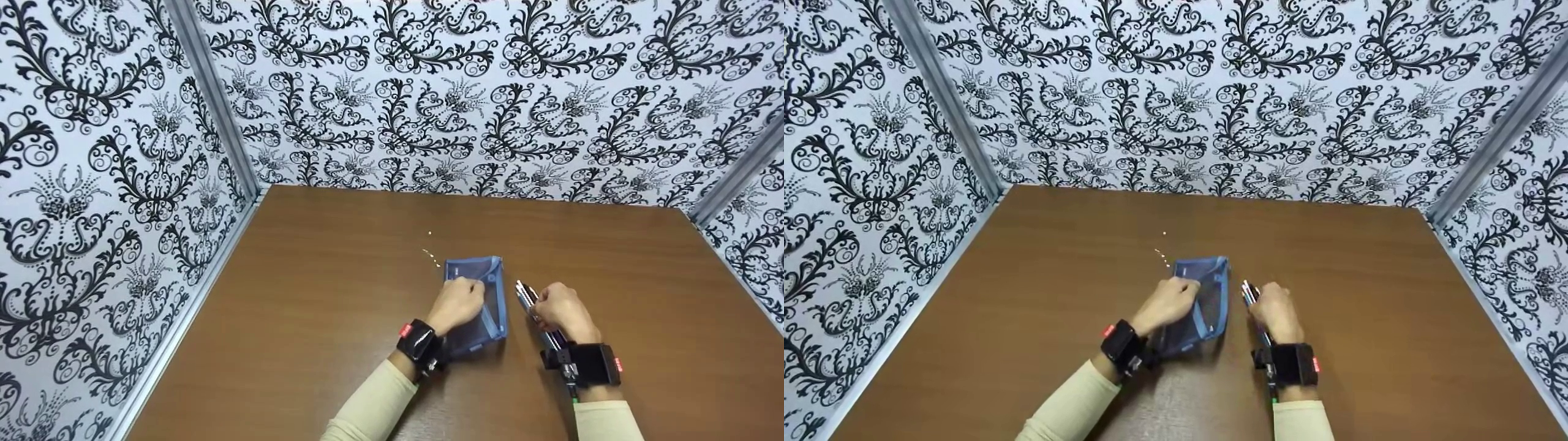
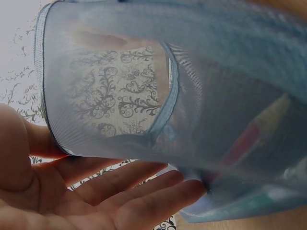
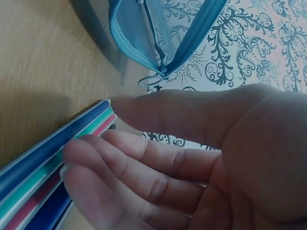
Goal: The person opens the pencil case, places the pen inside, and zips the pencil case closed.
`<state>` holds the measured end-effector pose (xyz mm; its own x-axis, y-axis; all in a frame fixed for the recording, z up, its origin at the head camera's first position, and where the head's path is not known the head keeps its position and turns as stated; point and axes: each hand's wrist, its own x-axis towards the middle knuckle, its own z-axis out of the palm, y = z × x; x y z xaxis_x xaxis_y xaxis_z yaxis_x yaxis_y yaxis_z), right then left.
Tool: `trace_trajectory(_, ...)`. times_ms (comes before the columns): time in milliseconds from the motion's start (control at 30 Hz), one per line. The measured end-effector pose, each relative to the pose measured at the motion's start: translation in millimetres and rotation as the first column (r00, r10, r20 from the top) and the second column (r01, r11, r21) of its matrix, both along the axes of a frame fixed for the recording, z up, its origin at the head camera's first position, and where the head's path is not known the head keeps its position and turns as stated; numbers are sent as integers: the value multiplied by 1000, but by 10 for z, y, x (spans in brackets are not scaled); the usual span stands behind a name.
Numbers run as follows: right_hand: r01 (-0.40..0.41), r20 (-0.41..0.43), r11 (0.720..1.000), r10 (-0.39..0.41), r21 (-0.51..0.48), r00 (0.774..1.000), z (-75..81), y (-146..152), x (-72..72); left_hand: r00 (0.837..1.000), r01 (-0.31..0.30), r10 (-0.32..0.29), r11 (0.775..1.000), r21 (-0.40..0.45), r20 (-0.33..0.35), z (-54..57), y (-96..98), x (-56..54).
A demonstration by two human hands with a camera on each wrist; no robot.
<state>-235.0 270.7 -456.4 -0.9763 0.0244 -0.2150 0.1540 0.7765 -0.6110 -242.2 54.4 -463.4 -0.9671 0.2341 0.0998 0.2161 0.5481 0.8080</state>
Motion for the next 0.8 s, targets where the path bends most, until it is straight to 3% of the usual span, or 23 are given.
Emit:
trace_trajectory(333, -19, 8, 991, 18, 133, 1000, 22, 31, 15, 1000, 3, -3, 1000, -7, -6, -3, 0, -12)
trace_trajectory(800, 4, 78, 984, -19, 179, 997, -1, 9, -23, 1000, 3, -3, 1000, -11, 15, -2, -6, -8)
